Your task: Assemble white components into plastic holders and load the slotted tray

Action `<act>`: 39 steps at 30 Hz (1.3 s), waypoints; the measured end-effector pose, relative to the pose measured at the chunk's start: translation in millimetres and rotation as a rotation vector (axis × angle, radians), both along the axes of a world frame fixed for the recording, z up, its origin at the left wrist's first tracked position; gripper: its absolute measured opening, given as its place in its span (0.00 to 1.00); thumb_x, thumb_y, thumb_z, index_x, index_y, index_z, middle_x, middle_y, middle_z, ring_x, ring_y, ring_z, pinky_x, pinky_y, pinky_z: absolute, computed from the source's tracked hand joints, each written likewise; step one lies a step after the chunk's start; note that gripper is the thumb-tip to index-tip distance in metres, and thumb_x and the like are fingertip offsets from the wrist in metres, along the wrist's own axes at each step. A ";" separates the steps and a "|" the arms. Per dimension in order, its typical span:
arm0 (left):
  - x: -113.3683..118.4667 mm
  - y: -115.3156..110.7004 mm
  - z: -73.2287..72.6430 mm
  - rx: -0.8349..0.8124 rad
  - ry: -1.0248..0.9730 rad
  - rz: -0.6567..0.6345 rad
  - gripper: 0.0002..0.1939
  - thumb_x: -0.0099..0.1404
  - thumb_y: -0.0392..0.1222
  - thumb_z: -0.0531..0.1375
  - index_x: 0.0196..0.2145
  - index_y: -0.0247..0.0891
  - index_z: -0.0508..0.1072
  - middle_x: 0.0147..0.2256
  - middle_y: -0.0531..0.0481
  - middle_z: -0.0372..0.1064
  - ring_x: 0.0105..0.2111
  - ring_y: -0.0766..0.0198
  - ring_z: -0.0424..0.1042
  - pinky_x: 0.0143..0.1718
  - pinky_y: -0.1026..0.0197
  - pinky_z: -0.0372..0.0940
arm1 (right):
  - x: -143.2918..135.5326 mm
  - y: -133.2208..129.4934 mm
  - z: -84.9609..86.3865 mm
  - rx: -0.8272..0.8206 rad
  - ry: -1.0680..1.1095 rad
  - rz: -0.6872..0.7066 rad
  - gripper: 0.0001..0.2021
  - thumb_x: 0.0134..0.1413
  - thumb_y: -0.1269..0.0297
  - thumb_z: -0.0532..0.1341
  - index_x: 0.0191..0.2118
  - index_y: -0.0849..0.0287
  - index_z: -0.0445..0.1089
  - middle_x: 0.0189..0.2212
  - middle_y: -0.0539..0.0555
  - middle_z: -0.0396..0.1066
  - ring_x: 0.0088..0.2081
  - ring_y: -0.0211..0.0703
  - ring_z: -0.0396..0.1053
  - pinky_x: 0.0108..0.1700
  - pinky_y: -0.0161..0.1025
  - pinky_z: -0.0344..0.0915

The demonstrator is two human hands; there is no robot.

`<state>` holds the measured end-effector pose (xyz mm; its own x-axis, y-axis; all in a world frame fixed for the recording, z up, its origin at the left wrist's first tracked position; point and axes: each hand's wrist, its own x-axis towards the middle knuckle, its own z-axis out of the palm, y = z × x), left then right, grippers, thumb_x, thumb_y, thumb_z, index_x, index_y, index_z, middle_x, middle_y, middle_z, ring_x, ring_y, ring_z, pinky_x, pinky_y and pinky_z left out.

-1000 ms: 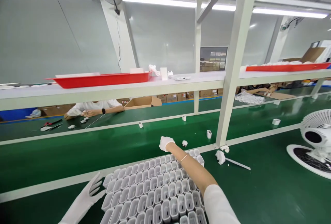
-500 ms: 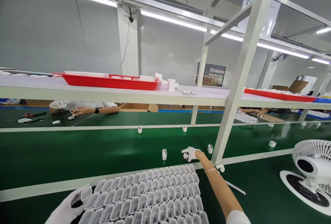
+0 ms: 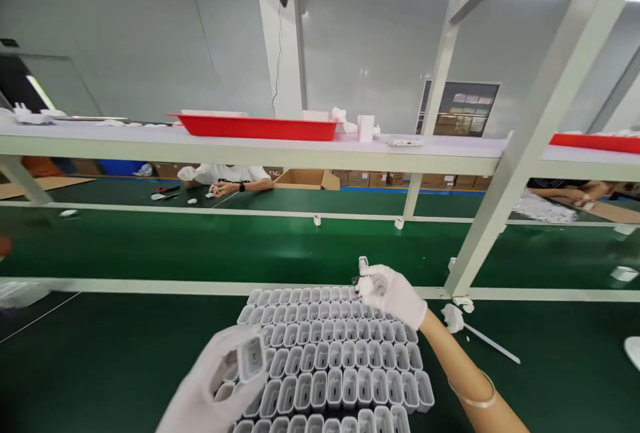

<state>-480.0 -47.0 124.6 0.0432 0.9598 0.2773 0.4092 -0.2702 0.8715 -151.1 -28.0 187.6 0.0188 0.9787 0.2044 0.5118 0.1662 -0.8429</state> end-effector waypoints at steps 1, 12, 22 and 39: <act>6.4 -7.9 -2.2 -0.010 0.048 -0.009 0.26 0.49 0.48 0.71 0.48 0.52 0.80 0.42 0.55 0.80 0.49 0.45 0.79 0.40 0.58 0.79 | -10.5 -12.7 -3.2 -0.020 0.017 0.049 0.20 0.52 0.59 0.72 0.50 0.59 0.73 0.36 0.52 0.76 0.36 0.42 0.75 0.44 0.45 0.76; 9.6 -37.3 -30.1 0.377 0.313 -0.174 0.36 0.64 0.36 0.61 0.67 0.58 0.63 0.53 0.50 0.78 0.54 0.48 0.77 0.47 0.55 0.80 | -64.7 -74.9 -12.7 -0.096 -0.064 0.358 0.26 0.44 0.61 0.77 0.52 0.48 0.76 0.38 0.49 0.73 0.38 0.41 0.68 0.45 0.41 0.68; 16.4 -42.0 -12.5 0.456 0.352 -0.227 0.23 0.71 0.47 0.62 0.62 0.46 0.68 0.53 0.43 0.74 0.49 0.54 0.76 0.49 0.48 0.75 | -70.1 -80.8 -10.1 -0.135 -0.142 0.345 0.17 0.46 0.57 0.76 0.42 0.52 0.77 0.32 0.48 0.67 0.34 0.40 0.67 0.40 0.38 0.68; 12.1 -47.2 -11.9 0.564 0.461 -0.330 0.39 0.67 0.35 0.61 0.71 0.47 0.54 0.51 0.44 0.78 0.49 0.55 0.79 0.47 0.60 0.78 | -78.0 -92.2 5.8 -0.299 -0.101 0.385 0.16 0.53 0.73 0.70 0.28 0.55 0.60 0.28 0.42 0.63 0.29 0.33 0.60 0.35 0.31 0.59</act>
